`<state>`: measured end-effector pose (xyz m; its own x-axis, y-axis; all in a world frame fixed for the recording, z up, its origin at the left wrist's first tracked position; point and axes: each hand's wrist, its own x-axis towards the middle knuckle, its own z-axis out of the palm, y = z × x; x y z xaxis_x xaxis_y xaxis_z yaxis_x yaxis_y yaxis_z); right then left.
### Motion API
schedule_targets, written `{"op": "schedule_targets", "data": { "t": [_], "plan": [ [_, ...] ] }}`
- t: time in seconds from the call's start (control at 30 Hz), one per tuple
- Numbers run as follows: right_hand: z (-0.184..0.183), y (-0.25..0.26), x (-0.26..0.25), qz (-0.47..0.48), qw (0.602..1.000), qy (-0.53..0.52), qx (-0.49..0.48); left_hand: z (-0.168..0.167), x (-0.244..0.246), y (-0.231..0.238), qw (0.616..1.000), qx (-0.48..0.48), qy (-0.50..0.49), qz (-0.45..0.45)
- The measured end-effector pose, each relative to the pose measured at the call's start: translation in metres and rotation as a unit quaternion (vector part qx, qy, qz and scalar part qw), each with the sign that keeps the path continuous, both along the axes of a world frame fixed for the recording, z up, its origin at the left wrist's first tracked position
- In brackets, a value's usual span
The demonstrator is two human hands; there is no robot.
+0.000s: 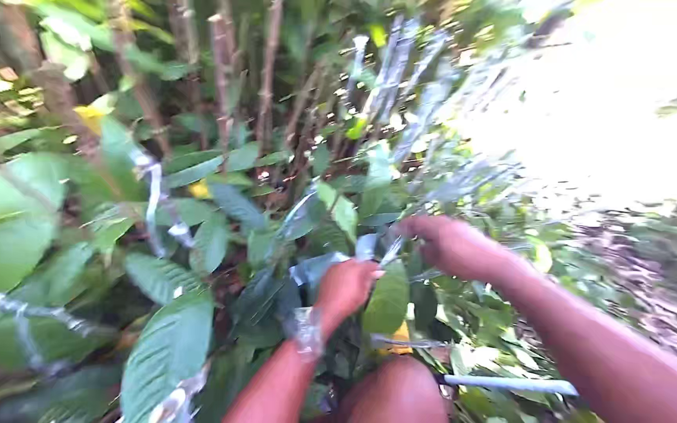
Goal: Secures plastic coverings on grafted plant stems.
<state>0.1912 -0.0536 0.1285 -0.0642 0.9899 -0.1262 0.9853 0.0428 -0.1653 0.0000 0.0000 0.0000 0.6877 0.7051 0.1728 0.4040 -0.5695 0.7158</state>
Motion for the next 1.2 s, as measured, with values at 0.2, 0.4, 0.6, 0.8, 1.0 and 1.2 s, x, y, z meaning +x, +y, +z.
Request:
{"op": "schedule_targets", "data": {
  "t": [0.2, 0.4, 0.6, 0.8, 1.0, 1.2],
  "plan": [
    [0.015, -0.010, -0.031, 0.011, 0.984, 0.178, -0.002, 0.008, 0.004, 0.008, 0.999, -0.004, 0.039, -0.012],
    [-0.003, -0.001, -0.020, -0.014, 0.998, -0.045, -0.028, 0.002, 0.004, 0.009, 0.993, 0.040, -0.109, -0.003],
    [0.017, -0.032, 0.001, 0.021, 0.948, 0.299, -0.104, 0.000, 0.009, 0.021, 0.979, -0.030, -0.199, 0.024],
    [0.015, -0.028, 0.012, -0.088, 0.988, 0.130, -0.007, 0.008, 0.016, 0.009, 0.990, 0.040, -0.126, -0.046],
    [0.008, -0.045, 0.000, -0.094, 0.902, 0.417, 0.061, 0.006, 0.020, 0.009, 0.991, 0.041, -0.127, -0.026],
    [-0.026, -0.034, -0.011, -0.112, 0.993, 0.041, -0.015, 0.000, 0.019, 0.011, 0.983, 0.009, -0.181, -0.018]
  ]
}}
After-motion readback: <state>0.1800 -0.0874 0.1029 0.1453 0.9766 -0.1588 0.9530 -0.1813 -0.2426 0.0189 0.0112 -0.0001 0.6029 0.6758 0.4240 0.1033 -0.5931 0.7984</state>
